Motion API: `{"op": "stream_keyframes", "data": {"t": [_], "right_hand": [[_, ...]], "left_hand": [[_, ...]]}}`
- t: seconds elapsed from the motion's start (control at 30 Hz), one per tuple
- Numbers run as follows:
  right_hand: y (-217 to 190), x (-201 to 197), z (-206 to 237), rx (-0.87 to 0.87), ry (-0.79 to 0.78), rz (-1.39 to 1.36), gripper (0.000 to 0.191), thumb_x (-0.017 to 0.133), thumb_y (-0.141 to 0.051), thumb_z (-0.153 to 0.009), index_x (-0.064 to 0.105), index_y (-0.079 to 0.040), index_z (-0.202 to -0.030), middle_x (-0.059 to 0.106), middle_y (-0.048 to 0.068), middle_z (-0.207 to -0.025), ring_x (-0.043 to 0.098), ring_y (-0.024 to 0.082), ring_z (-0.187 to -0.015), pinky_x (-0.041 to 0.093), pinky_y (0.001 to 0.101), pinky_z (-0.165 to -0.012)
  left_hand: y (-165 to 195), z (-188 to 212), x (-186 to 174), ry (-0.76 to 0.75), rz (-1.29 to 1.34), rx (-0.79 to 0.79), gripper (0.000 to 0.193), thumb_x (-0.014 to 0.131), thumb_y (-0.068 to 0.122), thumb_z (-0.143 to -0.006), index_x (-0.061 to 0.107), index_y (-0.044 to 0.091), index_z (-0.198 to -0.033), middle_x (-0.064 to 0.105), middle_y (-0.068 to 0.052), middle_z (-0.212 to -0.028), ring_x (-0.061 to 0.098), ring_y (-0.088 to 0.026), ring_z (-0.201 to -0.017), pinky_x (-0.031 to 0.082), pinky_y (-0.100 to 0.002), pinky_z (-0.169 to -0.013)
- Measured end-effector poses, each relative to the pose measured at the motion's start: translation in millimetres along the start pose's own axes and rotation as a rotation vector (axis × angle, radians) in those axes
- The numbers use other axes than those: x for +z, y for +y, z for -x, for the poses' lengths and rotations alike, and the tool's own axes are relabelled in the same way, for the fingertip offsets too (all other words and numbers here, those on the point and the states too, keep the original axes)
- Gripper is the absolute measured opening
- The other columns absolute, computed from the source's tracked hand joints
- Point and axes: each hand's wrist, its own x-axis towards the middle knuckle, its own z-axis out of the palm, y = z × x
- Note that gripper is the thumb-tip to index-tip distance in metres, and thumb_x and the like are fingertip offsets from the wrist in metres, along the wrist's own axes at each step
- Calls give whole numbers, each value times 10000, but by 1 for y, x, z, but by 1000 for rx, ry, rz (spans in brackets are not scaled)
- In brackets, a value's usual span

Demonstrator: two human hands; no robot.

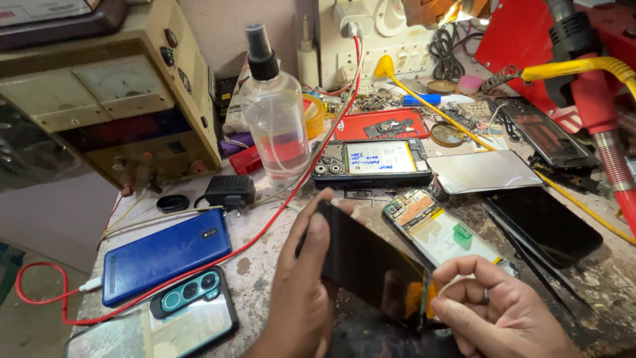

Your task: The person removes a protective film from a smartphone screen, then uses a soldering iron to heat and reseat a ribbon cable connector on the display. The person handles the screen and cable throughout, then inspects the screen after reconnection.

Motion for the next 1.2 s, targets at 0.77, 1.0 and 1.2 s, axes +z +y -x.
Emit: {"op": "stream_keyframes", "data": {"t": [0.77,1.0,1.2], "right_hand": [[-7,29,29,-493,421,1215,245,836,-361,-788,822,-312,-1028,776,-75,-967,786,129,-872,616,307,-778],[-13,34,30,-645,470,1335,270,785,-329,-829,822,-250,-1084,729,-21,-955,739,167,-927,586,361,-837],[-20,47,35,-768,559,1365,264,753,-307,-827,805,-245,-1078,713,-31,-979,668,192,-1018,482,431,-965]], "left_hand": [[55,14,-54,-476,-1546,299,1195,963,363,-626,279,2,-1537,395,-221,-1517,408,-406,-1397,387,-451,-1072],[58,11,-61,-438,-1677,371,1232,977,501,-560,351,-5,-1494,492,-217,-1457,415,-427,-1387,333,-491,-1070],[55,12,-63,-429,-1671,480,1125,946,547,-588,467,5,-1449,567,-205,-1386,474,-401,-1314,352,-497,-1070]]}}
